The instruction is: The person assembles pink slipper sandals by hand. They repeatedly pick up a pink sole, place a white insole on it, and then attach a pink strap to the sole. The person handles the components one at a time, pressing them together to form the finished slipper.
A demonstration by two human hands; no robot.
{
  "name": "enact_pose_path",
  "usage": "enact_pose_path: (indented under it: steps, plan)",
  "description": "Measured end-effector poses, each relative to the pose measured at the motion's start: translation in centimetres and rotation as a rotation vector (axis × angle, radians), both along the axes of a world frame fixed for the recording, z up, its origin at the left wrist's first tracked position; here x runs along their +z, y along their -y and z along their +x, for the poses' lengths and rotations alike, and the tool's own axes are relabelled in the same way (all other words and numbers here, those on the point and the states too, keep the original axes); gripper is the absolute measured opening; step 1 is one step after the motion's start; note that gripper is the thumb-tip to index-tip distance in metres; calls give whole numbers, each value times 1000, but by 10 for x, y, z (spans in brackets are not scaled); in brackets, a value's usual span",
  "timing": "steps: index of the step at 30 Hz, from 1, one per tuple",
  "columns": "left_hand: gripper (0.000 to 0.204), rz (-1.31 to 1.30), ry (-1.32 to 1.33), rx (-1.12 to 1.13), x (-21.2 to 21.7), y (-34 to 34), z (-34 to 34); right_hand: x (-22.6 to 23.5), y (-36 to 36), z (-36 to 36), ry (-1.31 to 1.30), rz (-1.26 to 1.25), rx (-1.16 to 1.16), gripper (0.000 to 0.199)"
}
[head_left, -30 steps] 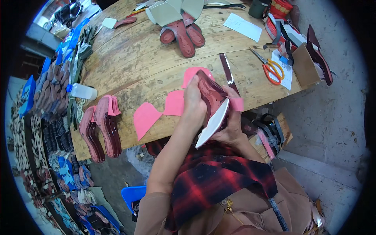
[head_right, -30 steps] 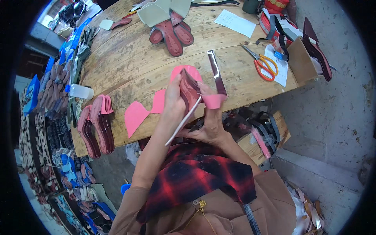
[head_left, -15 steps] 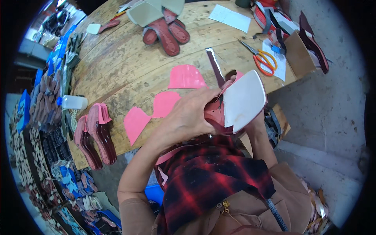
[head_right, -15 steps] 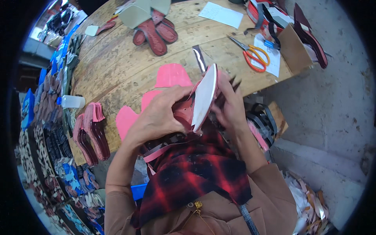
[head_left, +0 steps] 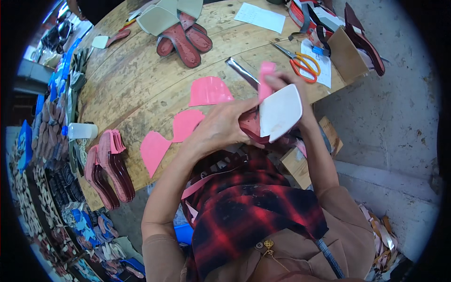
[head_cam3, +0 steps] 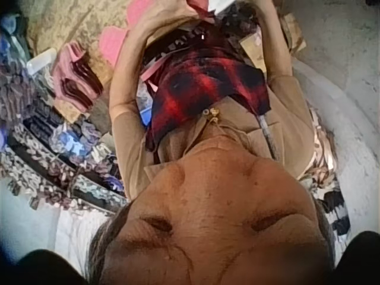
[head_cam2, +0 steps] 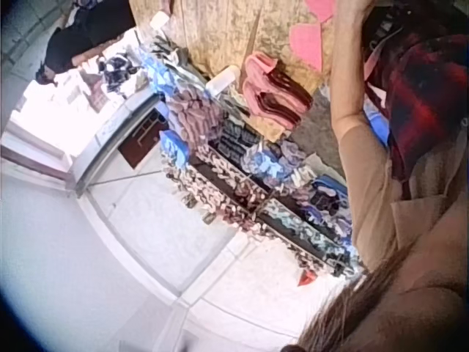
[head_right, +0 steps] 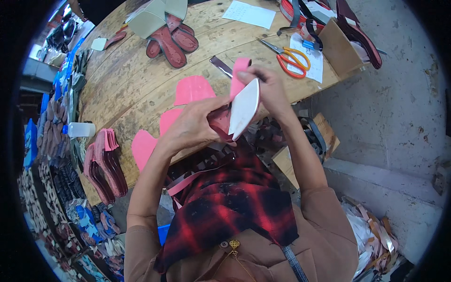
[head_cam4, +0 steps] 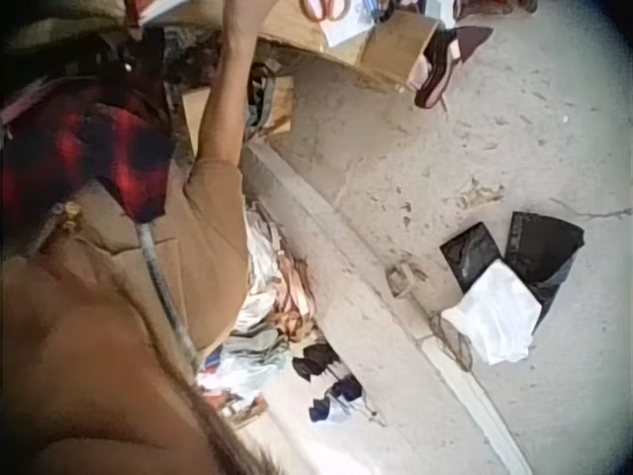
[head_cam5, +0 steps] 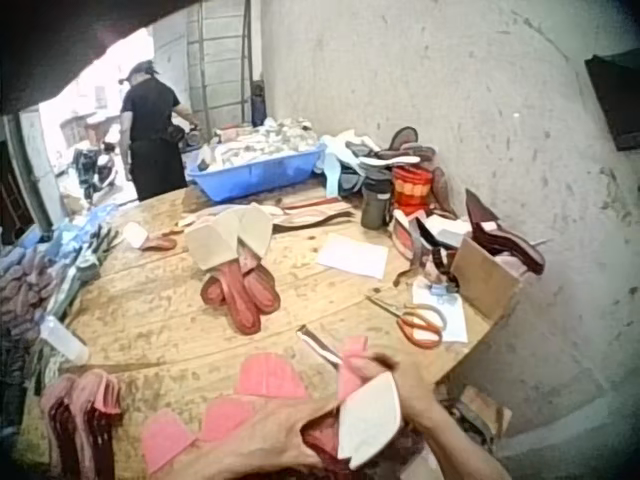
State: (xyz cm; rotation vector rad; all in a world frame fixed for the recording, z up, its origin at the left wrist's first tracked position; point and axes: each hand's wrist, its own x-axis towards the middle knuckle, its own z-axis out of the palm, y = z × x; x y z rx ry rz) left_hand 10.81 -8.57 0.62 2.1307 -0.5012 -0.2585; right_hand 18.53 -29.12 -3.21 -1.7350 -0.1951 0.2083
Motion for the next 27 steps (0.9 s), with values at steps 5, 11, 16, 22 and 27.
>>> enact_pose_path:
  steps: [5, 11, 16, 22, 27]
  plan:
    - [83, 33, 138, 78, -29, -17, -6, -53, -4, -21, 152, 17, -7, 37]
    - [92, -7, -108, 88, -17, -44, -30, -17, -18, -53, -549, 334, 421, 43]
    - [88, 81, -63, -14, -12, -47, -49, -11, -32, -59, -724, 492, 414, 31]
    - [82, 120, -65, -121, -13, -50, -49, -12, -22, -59, -686, 358, 482, 30]
    - [82, 57, 34, 54, -31, -47, -54, -3, 0, -33, -447, 273, 292, 33]
